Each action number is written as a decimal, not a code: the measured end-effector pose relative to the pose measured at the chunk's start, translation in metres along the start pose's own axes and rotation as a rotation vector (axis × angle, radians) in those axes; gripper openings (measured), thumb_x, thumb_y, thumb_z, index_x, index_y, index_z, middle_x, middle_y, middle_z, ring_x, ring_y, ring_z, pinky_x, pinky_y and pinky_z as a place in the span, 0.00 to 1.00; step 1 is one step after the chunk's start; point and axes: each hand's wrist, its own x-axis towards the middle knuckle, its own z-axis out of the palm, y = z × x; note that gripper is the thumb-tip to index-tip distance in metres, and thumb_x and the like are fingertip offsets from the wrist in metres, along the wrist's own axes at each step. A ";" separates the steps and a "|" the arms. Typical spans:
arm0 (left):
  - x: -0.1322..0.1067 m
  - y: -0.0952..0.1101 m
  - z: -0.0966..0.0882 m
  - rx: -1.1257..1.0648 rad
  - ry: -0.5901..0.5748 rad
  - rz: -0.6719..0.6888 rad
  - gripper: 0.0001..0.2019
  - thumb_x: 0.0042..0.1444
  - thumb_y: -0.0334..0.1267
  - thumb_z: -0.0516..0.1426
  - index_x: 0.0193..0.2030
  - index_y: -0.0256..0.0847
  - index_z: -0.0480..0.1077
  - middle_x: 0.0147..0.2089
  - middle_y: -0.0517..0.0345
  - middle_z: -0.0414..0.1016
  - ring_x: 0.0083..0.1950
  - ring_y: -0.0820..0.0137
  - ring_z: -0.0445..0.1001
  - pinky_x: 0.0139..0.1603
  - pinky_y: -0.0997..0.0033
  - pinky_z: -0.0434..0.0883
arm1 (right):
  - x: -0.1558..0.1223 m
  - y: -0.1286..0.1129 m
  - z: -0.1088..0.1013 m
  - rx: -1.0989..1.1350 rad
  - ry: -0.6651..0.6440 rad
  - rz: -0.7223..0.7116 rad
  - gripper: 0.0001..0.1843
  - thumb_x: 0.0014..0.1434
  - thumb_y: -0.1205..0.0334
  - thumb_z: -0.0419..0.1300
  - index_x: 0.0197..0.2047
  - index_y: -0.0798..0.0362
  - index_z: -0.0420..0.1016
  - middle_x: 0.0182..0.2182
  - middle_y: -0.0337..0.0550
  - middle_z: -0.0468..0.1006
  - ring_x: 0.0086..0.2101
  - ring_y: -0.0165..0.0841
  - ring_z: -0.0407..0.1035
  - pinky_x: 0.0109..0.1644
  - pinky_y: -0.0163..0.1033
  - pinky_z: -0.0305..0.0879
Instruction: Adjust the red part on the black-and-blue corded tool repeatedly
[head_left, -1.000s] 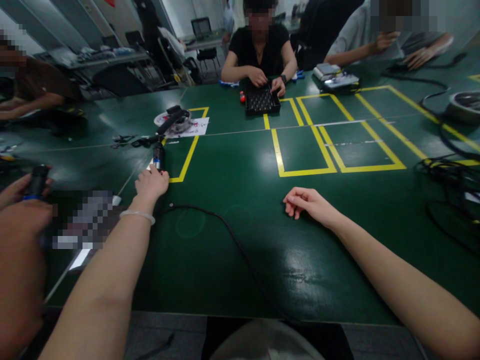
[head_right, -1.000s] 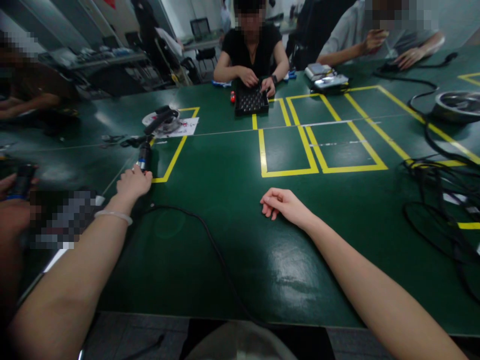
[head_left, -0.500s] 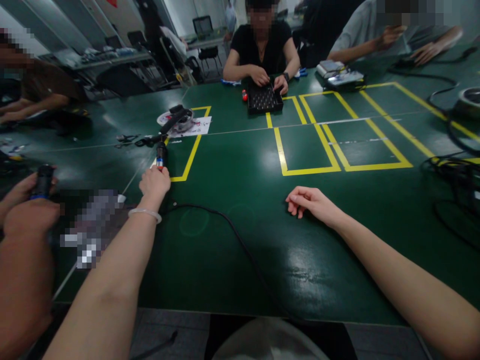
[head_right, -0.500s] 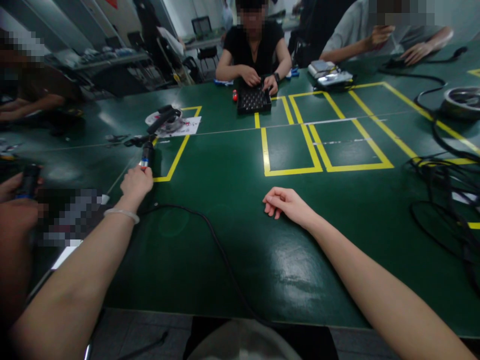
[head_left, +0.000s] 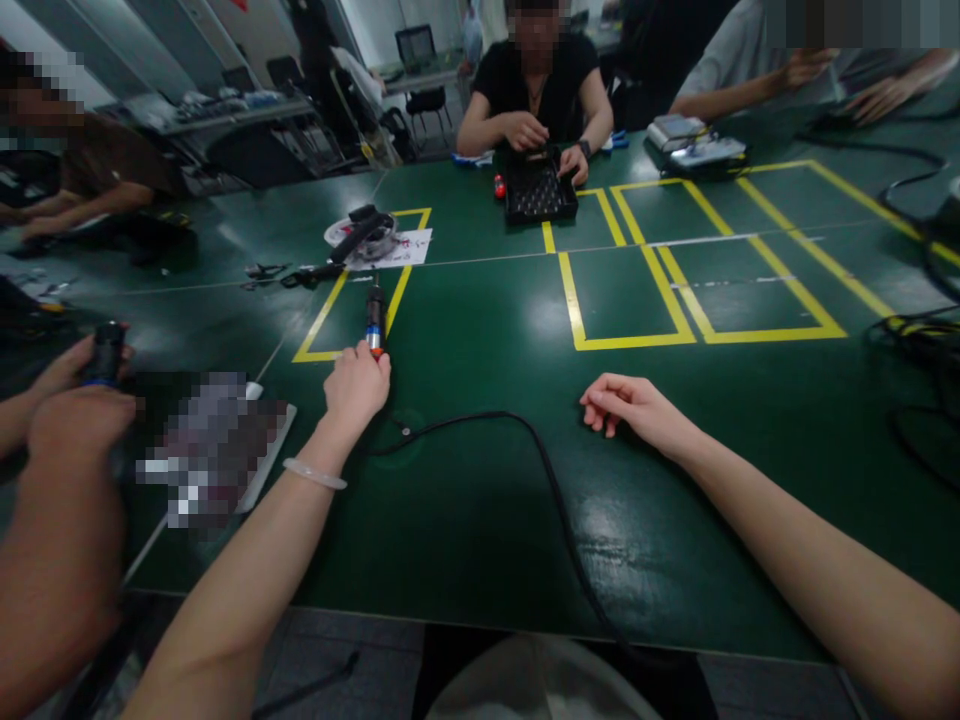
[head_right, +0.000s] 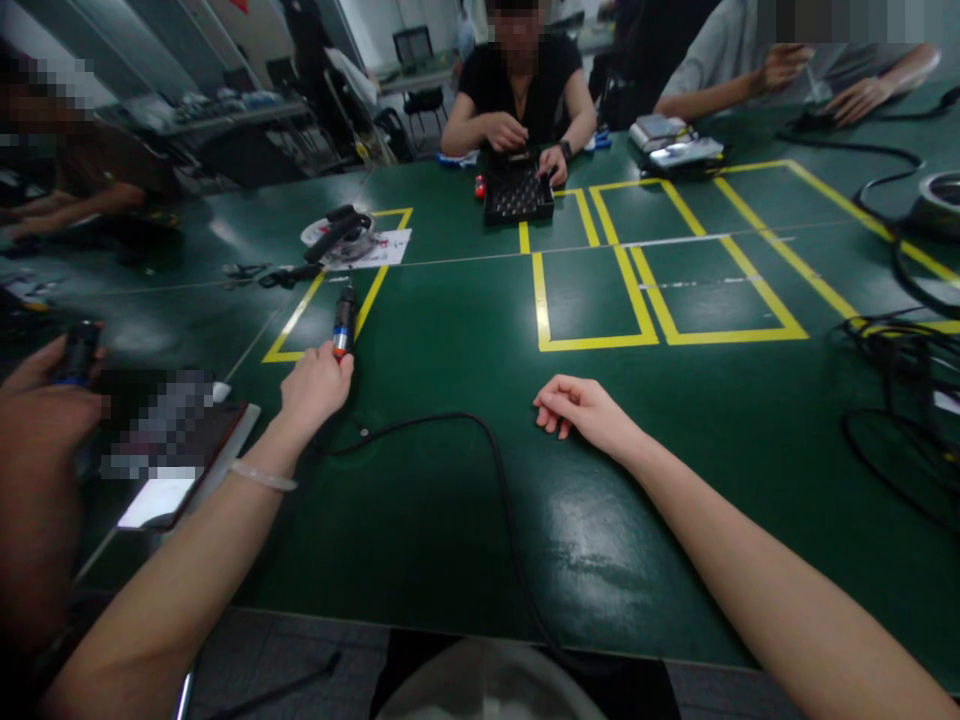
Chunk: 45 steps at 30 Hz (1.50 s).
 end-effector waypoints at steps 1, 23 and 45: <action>-0.007 0.007 -0.002 -0.006 -0.012 0.025 0.24 0.67 0.47 0.43 0.59 0.30 0.64 0.52 0.33 0.70 0.52 0.46 0.72 0.46 0.52 0.71 | 0.000 0.000 0.000 -0.002 0.002 0.001 0.22 0.58 0.43 0.63 0.36 0.56 0.73 0.27 0.44 0.77 0.25 0.29 0.70 0.25 0.33 0.65; -0.115 0.164 -0.042 -0.146 -0.004 0.546 0.22 0.65 0.45 0.51 0.59 0.32 0.62 0.48 0.44 0.69 0.48 0.56 0.71 0.42 0.61 0.71 | -0.005 0.002 0.022 -0.391 0.029 -0.341 0.16 0.64 0.59 0.57 0.54 0.49 0.73 0.38 0.43 0.76 0.29 0.31 0.67 0.36 0.38 0.65; -0.124 0.161 -0.031 -0.346 -0.070 0.669 0.32 0.64 0.52 0.50 0.70 0.35 0.52 0.55 0.44 0.67 0.53 0.58 0.68 0.52 0.59 0.69 | 0.000 0.003 0.018 0.257 -0.040 0.060 0.16 0.56 0.52 0.68 0.37 0.55 0.70 0.24 0.39 0.77 0.19 0.24 0.64 0.18 0.28 0.56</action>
